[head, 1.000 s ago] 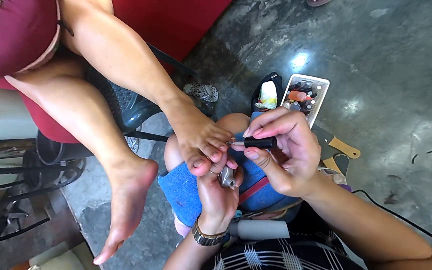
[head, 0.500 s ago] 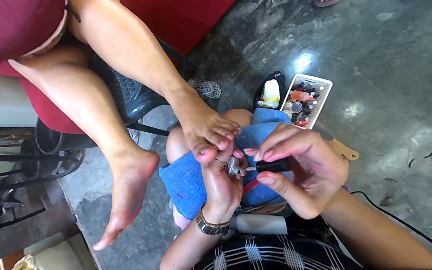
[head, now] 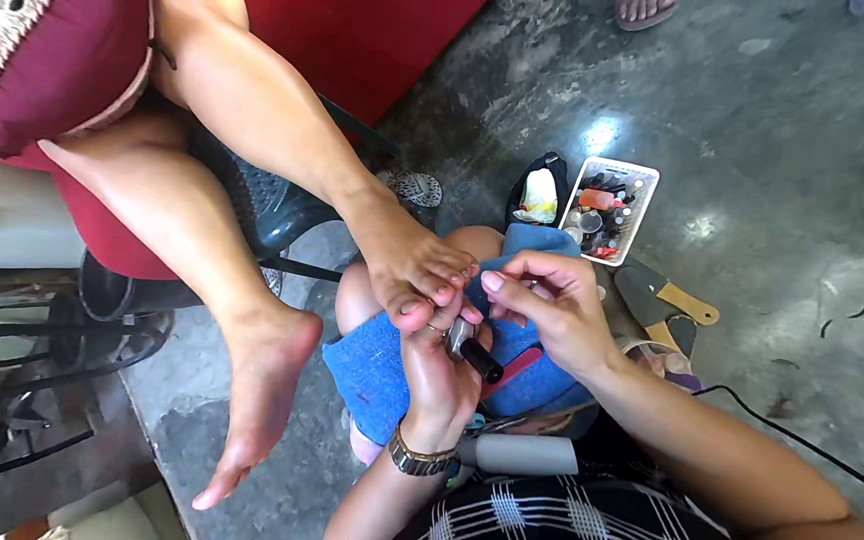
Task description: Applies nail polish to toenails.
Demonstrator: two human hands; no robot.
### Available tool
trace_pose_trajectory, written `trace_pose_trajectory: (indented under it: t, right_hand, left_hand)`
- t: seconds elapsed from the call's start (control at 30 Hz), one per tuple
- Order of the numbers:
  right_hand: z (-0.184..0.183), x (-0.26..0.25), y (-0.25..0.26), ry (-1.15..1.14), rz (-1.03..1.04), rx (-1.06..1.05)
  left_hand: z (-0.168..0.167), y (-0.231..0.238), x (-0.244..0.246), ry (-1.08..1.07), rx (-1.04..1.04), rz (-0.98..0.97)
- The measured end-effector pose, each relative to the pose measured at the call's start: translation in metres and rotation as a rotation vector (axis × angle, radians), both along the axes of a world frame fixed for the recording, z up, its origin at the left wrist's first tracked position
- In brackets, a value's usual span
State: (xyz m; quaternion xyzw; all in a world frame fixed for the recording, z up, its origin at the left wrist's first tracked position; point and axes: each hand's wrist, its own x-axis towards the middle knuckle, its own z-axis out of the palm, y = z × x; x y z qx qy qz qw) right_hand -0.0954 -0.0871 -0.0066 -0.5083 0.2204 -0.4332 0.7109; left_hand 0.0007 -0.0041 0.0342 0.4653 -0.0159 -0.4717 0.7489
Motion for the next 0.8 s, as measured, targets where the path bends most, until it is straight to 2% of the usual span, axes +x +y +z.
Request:
trace_pose_trajectory:
  t: [0.17,0.43,0.63,0.8]
  right_hand:
    - [0.0046,0.0073,-0.0014,0.049,-0.074,-0.146]
    - [0.0056,0.0085,-0.0024,0.109,-0.098,-0.190]
    - [0.0070,0.0087,-0.0027,0.112,-0.092,-0.173]
    - [0.0092,0.0093,-0.0018,0.061,-0.035,-0.035]
  left_hand:
    - [-0.0023,0.0032,0.0020,0.022,-0.029,-0.015]
    - [-0.0034,0.0028,0.0034,0.034,-0.034,-0.022]
    - [-0.0048,0.0033,0.0037,0.042,-0.057,-0.026]
    - [-0.0044,0.0026,0.0036,0.040,-0.051,-0.024]
